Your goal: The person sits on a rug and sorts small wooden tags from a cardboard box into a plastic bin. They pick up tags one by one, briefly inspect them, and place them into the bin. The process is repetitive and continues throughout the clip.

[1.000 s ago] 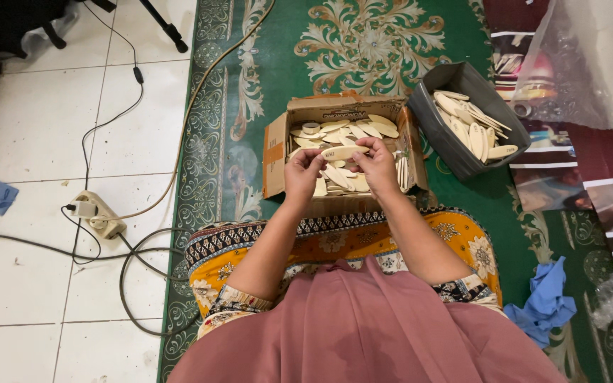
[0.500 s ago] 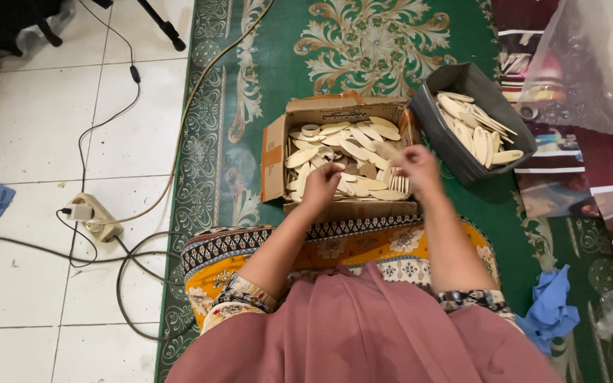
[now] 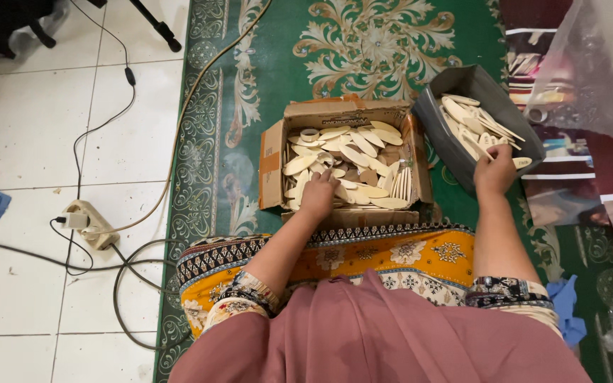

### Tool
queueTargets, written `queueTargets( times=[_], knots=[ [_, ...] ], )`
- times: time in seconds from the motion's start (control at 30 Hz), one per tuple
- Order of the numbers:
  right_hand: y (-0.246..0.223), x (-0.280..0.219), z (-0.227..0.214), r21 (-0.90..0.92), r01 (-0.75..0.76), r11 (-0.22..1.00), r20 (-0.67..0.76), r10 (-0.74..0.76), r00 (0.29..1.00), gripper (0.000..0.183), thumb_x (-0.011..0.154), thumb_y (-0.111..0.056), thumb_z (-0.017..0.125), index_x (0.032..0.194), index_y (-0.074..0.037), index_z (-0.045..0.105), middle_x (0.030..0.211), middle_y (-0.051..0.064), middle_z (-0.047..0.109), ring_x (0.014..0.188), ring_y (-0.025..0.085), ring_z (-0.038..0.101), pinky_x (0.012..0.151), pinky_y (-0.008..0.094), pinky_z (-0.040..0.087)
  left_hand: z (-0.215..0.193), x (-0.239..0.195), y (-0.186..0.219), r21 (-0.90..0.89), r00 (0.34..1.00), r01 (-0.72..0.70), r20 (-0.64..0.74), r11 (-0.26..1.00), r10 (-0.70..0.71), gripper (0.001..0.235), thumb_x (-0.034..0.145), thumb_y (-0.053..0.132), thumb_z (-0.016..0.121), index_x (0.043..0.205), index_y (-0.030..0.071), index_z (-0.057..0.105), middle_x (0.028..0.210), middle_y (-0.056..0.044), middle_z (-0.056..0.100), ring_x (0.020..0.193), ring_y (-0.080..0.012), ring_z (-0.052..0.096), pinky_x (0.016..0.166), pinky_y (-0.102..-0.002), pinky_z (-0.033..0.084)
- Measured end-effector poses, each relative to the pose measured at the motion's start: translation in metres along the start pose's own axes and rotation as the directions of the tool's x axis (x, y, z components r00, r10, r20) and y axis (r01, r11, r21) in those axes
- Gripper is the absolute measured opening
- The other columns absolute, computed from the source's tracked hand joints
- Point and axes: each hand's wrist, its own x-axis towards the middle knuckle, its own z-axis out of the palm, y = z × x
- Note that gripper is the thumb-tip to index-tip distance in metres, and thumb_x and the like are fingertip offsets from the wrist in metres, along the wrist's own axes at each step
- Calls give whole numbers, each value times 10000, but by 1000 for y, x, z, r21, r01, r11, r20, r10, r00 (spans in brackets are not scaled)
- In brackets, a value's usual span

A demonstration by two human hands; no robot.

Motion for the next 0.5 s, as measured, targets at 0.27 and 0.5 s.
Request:
queueTargets(
  times=[0.27, 0.5],
  knots=[
    [0, 16, 2, -115, 190, 975, 315, -145, 938, 249, 913, -269, 829, 1147, -322, 761, 1047, 4, 657, 1055, 299, 693, 869, 472, 596, 32, 7, -13, 133, 989, -76, -116, 988, 92, 190, 903, 183, 643, 1010, 266, 777, 992, -48, 643, 981, -271, 625, 718, -371, 572],
    [8, 6, -1, -79, 308, 948, 304, -271, 913, 184, 1051, -326, 740, 1227, -280, 769, 1135, 68, 620, 1123, 336, 649, 904, 493, 587, 56, 5, -30, 67, 973, -64, -218, 996, 77, 66, 865, 204, 696, 895, 223, 752, 856, -41, 605, 876, -267, 631, 689, -386, 554]
  ],
)
